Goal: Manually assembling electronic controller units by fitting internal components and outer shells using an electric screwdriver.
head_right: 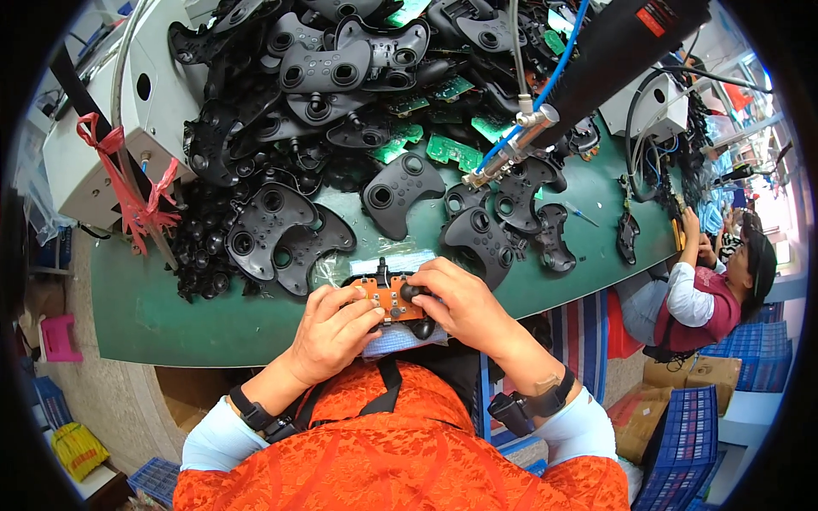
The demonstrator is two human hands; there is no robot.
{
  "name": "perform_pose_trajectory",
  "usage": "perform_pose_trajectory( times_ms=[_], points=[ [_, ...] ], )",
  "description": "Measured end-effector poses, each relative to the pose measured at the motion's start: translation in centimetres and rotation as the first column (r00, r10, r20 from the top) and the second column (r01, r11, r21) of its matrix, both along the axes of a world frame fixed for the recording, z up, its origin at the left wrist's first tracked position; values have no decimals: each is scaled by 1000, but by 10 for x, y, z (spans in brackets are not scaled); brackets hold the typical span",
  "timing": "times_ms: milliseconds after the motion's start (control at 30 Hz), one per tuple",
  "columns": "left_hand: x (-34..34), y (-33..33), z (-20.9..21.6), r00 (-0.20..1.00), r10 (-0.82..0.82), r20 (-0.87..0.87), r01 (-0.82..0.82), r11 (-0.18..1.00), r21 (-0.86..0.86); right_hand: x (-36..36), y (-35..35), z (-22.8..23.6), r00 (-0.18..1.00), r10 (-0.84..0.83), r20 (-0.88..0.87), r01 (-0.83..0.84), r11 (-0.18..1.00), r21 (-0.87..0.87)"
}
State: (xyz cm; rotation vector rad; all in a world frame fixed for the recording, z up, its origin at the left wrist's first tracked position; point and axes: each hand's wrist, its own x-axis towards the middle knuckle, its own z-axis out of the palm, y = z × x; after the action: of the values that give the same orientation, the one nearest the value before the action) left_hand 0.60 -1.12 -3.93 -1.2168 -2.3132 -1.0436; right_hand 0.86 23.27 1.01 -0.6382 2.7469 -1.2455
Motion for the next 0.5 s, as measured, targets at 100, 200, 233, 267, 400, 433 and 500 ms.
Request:
perform_pose_trajectory(
  times_ms=[100,200,233,267,400,433,500],
  points=[
    [1,-2,1,1000,1,-2,-1,1000,-14,0,-4,11,997,-3,-81,17,984,176],
    [1,-2,1,1000,12,-16,-13,1000,-22,-4,-4,16,999,26,-38,-18,975,221],
    [0,-1,1,1000,10,-21,-11,1000,-23,-4,-4,16,999,24,-37,-15,975,224],
    [1,-1,0,1000,13,-26,-13,1000,-28,-5,-4,15,999,39,-26,-34,982,186],
    [0,-3,-1,999,3,-41,-5,999,-42,-10,-7,24,993,116,8,-114,960,255],
    [0,-3,-2,999,5,-41,-7,999,-40,-11,-7,25,993,116,9,-114,960,256],
    [1,-2,-3,999,4,-43,-6,999,-36,-11,-7,26,989,151,8,-146,942,302]
  ],
)
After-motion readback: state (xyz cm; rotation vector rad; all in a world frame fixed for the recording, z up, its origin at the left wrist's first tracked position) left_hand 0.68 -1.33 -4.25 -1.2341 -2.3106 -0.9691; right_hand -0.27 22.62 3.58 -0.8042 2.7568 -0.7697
